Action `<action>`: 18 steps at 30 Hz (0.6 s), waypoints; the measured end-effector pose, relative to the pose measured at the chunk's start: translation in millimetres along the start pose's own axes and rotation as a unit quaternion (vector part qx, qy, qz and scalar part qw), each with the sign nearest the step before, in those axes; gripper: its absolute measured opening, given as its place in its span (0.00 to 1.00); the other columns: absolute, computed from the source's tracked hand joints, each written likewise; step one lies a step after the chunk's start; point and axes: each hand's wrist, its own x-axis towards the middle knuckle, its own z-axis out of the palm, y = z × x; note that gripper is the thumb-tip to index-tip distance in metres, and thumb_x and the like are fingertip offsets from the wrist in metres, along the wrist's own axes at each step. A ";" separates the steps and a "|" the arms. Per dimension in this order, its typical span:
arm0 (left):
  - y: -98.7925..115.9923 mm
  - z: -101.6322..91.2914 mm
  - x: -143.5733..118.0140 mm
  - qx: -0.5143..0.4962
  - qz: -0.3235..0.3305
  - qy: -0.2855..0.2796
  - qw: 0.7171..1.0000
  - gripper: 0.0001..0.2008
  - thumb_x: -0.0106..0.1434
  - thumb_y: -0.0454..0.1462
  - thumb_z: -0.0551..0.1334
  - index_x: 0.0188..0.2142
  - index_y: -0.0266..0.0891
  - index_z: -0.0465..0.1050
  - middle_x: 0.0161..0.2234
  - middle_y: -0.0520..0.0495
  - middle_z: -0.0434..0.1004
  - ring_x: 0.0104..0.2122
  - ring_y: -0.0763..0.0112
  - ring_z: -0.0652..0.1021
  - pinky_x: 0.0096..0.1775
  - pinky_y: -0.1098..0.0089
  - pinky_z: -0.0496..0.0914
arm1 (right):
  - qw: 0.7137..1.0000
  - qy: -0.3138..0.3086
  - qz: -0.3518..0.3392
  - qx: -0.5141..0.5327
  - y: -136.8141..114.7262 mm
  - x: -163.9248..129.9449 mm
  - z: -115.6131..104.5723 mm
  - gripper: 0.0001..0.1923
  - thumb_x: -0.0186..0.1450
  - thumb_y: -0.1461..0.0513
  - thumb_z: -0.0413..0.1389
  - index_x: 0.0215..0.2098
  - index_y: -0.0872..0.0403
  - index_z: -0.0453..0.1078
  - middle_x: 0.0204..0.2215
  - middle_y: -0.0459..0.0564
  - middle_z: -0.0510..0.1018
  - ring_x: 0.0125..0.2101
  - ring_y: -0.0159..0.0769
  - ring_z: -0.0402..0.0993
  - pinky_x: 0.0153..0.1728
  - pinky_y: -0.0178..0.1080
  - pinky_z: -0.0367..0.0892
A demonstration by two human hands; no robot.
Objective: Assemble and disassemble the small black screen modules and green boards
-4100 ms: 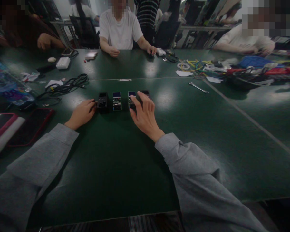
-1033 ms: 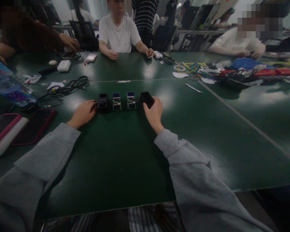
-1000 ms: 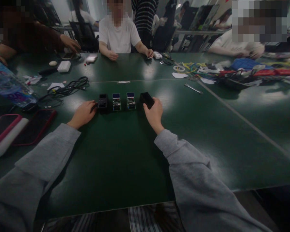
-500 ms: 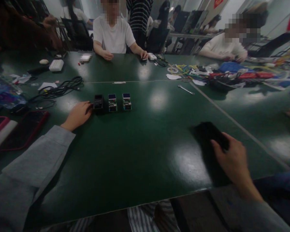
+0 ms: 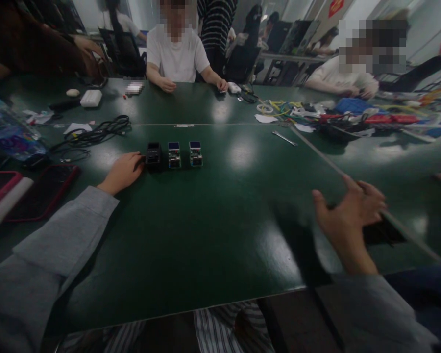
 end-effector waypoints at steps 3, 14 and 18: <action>-1.3 1.2 0.8 0.003 -0.002 0.000 1.000 0.21 0.71 0.41 0.51 0.57 0.34 0.70 0.60 0.34 0.69 0.59 0.51 0.69 0.57 0.49 0.66 | 1.000 0.012 0.017 0.004 -73.3 28.6 45.3 0.33 0.69 0.41 0.49 0.67 0.43 0.56 0.60 0.62 0.61 0.61 0.63 0.57 0.54 0.70 0.58; 3.3 -2.3 -0.3 0.015 -0.007 -0.007 1.000 0.21 0.71 0.41 0.51 0.57 0.33 0.69 0.60 0.34 0.69 0.59 0.52 0.69 0.58 0.52 0.66 | 0.963 -0.140 -0.170 0.157 -228.8 73.4 158.7 0.16 0.69 0.57 0.55 0.54 0.51 0.65 0.53 0.59 0.66 0.51 0.52 0.67 0.49 0.53 0.69; 4.6 -3.4 -1.1 0.010 -0.011 -0.006 1.000 0.20 0.71 0.41 0.50 0.57 0.35 0.69 0.60 0.35 0.69 0.59 0.52 0.69 0.58 0.51 0.66 | 0.959 -0.120 -0.118 0.228 -220.4 76.8 160.2 0.09 0.66 0.60 0.55 0.45 0.52 0.67 0.47 0.56 0.69 0.45 0.45 0.71 0.44 0.48 0.71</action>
